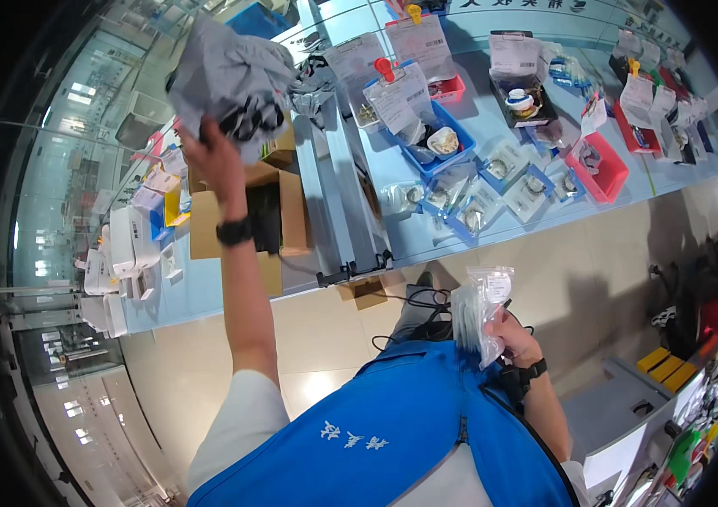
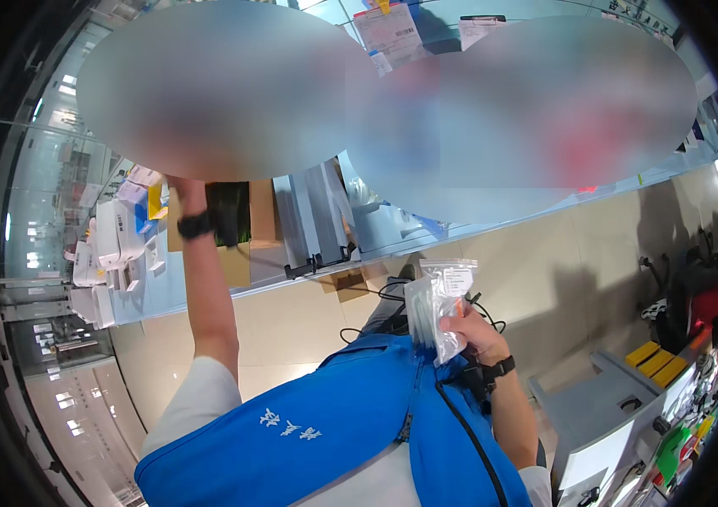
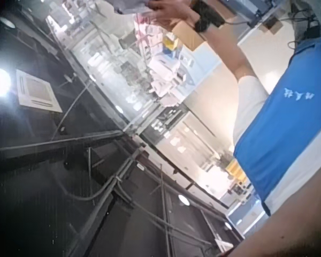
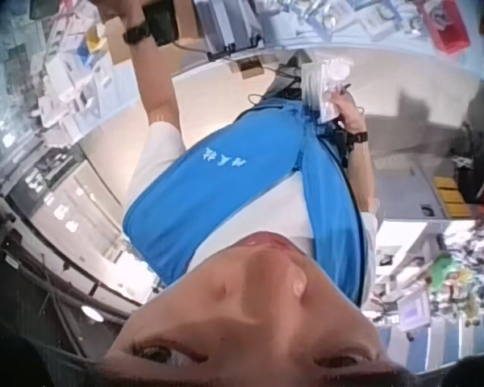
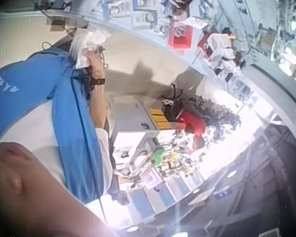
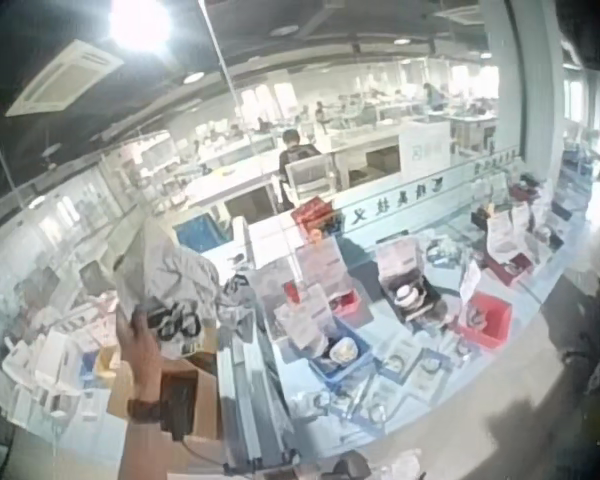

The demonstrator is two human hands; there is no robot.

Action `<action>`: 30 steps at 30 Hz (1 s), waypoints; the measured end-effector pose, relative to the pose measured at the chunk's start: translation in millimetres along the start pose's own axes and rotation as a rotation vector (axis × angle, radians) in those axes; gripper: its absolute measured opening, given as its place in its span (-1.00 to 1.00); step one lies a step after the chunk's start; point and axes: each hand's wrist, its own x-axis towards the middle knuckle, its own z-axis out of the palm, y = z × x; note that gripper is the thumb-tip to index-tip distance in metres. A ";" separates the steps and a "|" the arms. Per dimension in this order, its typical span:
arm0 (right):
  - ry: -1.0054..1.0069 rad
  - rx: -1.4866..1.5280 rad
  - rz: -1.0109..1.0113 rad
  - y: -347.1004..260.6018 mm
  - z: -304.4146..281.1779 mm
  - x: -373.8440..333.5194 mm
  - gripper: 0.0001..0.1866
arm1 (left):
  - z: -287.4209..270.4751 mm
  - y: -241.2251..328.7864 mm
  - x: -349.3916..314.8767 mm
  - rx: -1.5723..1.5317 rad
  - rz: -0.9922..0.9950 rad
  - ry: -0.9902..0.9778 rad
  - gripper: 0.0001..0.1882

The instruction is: The person is sorting and organizing various medical or personal care products into labeled bins on a workbench in a manufacturing or assembly facility.

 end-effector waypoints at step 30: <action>0.055 -0.091 -0.204 85.6 14.4 -20.2 -0.12 | -134.0 39.5 -97.8 0.038 -0.009 0.225 -0.77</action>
